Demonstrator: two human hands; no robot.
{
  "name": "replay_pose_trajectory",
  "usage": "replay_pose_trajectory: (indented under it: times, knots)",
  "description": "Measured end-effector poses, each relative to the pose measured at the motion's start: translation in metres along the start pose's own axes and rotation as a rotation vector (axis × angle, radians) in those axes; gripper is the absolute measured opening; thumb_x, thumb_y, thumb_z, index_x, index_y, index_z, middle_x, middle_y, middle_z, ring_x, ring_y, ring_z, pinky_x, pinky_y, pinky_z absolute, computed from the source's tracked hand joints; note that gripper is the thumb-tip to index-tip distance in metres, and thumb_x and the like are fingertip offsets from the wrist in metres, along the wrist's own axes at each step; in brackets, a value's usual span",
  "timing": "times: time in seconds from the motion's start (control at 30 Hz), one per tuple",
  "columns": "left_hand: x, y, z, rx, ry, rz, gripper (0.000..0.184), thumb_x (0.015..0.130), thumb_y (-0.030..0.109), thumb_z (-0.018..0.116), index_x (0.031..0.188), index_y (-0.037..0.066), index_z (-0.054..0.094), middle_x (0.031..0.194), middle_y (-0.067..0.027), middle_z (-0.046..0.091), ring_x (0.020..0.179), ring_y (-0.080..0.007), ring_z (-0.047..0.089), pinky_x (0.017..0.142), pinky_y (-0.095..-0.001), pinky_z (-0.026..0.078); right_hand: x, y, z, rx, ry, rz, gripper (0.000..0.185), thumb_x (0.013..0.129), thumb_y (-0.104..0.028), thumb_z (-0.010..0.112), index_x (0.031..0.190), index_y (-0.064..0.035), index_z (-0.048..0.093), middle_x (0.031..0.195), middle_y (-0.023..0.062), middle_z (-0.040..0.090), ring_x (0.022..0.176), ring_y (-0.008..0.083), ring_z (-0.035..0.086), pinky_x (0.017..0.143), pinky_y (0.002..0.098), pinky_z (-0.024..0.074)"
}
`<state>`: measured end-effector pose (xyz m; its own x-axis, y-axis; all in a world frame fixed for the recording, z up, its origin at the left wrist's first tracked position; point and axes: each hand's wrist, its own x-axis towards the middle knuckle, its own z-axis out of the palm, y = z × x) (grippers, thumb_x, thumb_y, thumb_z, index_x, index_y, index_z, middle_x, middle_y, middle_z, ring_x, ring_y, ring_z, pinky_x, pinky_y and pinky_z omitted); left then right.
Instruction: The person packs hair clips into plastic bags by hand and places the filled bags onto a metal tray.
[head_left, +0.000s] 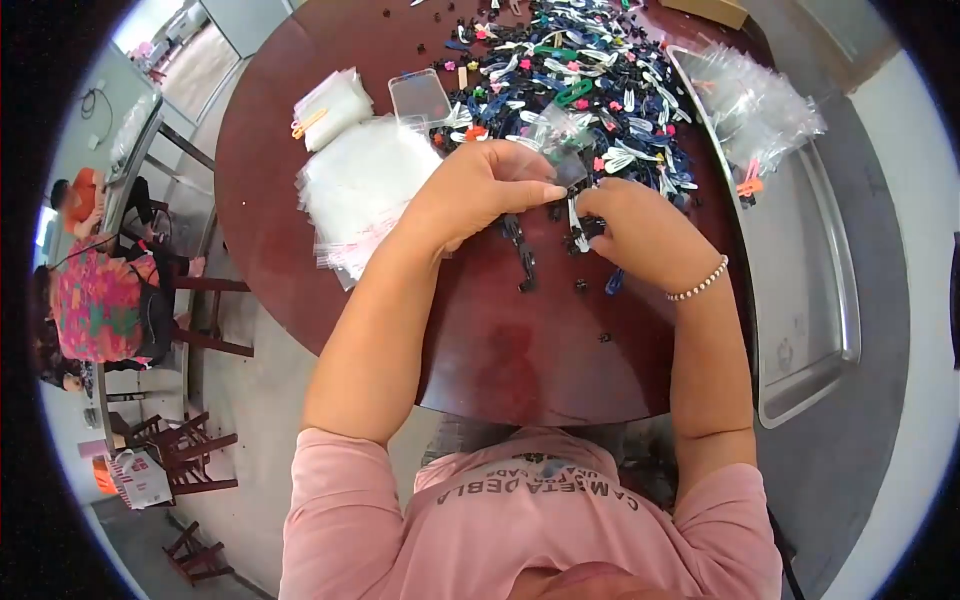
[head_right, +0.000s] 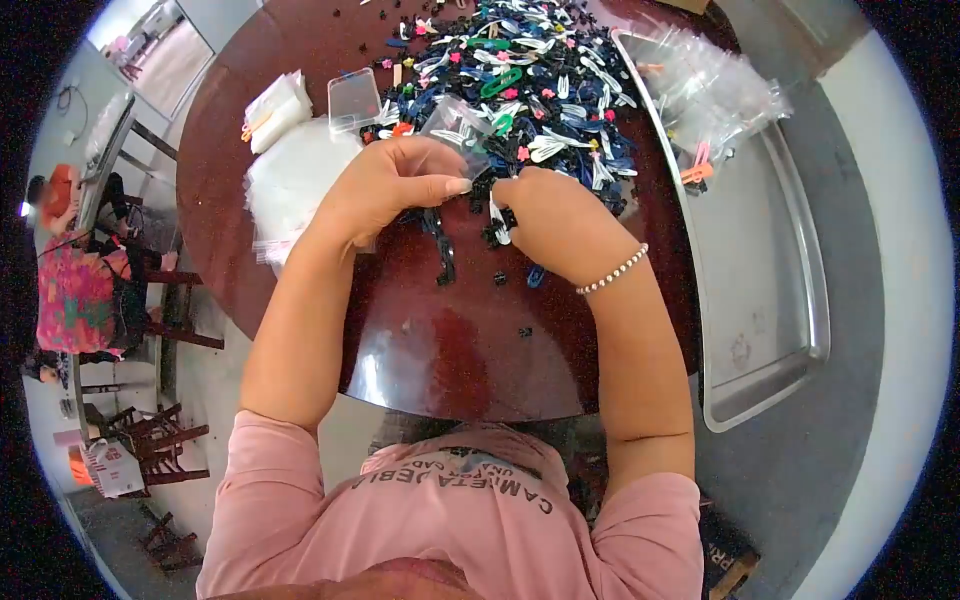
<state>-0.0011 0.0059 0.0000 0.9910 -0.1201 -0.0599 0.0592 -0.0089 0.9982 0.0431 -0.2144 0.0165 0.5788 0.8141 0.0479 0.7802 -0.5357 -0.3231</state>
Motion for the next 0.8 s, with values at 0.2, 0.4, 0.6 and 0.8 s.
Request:
replay_pose_trajectory:
  times: [0.2,0.4,0.6,0.8]
  knots:
    - [0.001,-0.001,-0.001,-0.005,0.007,-0.018,0.033,0.078,0.014,0.077,0.104,-0.001,0.065,0.091,-0.0039,0.067,0.082,-0.0105,0.061,0.076,-0.0239,0.049,0.003,-0.002,0.007,0.052,0.065,-0.051,0.021,0.072,-0.001,0.063,0.092,-0.0036,0.059,0.089,0.0144,0.060,0.087,0.0339,0.059,0.079,0.0422,0.0477]
    - [0.001,-0.001,-0.001,-0.015,0.007,-0.032,0.035,0.076,0.016,0.079,0.102,-0.003,0.067,0.099,-0.0107,0.068,0.090,-0.0160,0.063,0.082,-0.0284,0.050,0.005,0.003,0.011,0.096,0.032,-0.101,0.016,0.072,-0.001,0.063,0.088,-0.0032,0.059,0.084,0.0137,0.061,0.085,0.0335,0.059,0.076,0.0413,0.0474]
    - [0.001,0.000,-0.001,-0.038,0.019,-0.052,0.035,0.076,0.016,0.079,0.102,-0.002,0.067,0.098,-0.0102,0.067,0.089,-0.0160,0.062,0.081,-0.0284,0.050,0.005,0.005,-0.002,0.166,-0.009,-0.124,0.013,0.072,-0.002,0.063,0.085,-0.0026,0.060,0.081,0.0127,0.060,0.079,0.0306,0.059,0.071,0.0383,0.0482]
    - [0.000,0.001,0.000,-0.013,0.000,-0.038,0.036,0.076,0.019,0.079,0.102,-0.001,0.067,0.098,-0.0101,0.067,0.090,-0.0165,0.062,0.081,-0.0288,0.049,0.002,-0.007,0.001,0.252,-0.008,-0.187,0.018,0.073,-0.002,0.065,0.090,-0.0030,0.061,0.087,0.0124,0.059,0.080,0.0277,0.060,0.070,0.0365,0.0489]
